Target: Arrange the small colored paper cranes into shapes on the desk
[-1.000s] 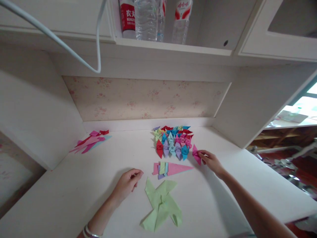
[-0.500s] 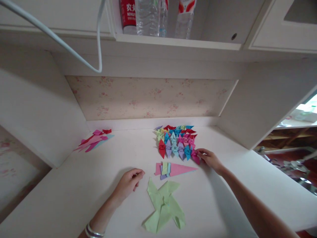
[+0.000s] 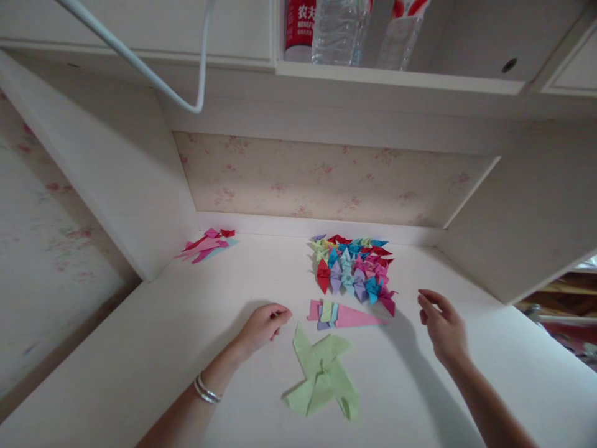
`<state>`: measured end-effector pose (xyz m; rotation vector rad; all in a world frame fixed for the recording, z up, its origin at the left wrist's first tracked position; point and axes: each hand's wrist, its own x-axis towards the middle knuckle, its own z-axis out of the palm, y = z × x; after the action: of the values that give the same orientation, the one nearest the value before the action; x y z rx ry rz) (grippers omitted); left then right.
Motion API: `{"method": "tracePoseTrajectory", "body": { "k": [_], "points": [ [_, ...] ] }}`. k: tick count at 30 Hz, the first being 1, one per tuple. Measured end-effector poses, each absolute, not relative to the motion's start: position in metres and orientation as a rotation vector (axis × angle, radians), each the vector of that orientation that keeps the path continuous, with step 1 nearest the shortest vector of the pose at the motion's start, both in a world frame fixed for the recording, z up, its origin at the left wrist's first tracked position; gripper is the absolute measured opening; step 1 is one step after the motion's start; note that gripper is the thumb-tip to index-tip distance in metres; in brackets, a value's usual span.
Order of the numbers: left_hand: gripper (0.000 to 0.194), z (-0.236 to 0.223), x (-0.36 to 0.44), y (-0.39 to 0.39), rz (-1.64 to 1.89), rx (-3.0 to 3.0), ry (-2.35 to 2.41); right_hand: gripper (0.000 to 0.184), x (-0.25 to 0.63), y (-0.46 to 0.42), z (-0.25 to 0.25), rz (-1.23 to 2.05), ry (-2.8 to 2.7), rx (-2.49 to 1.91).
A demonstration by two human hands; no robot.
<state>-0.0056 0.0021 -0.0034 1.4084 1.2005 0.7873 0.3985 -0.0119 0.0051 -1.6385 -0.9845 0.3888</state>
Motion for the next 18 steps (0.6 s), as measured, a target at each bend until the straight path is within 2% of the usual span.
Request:
{"method": "tracePoseTrajectory", "body": {
  "k": [6, 10, 15, 18],
  "points": [
    [0.039, -0.005, -0.004, -0.002, 0.823, 1.429, 1.207, 0.038, 0.33, -0.037, 0.003, 0.423, -1.495, -1.525],
    [0.039, -0.001, -0.011, -0.002, 0.843, 1.426, 1.244, 0.034, 0.292, -0.035, -0.009, 0.577, -1.603, -1.443],
    [0.038, 0.01, -0.059, 0.033, 0.907, 1.761, 1.714, 0.038, 0.275, -0.033, -0.028, 0.721, -1.594, -1.465],
    [0.03, 0.021, -0.108, 0.076, 0.895, 1.869, 2.029, 0.038, 0.276, -0.032, -0.03, 0.747, -1.611, -1.473]
  ]
}}
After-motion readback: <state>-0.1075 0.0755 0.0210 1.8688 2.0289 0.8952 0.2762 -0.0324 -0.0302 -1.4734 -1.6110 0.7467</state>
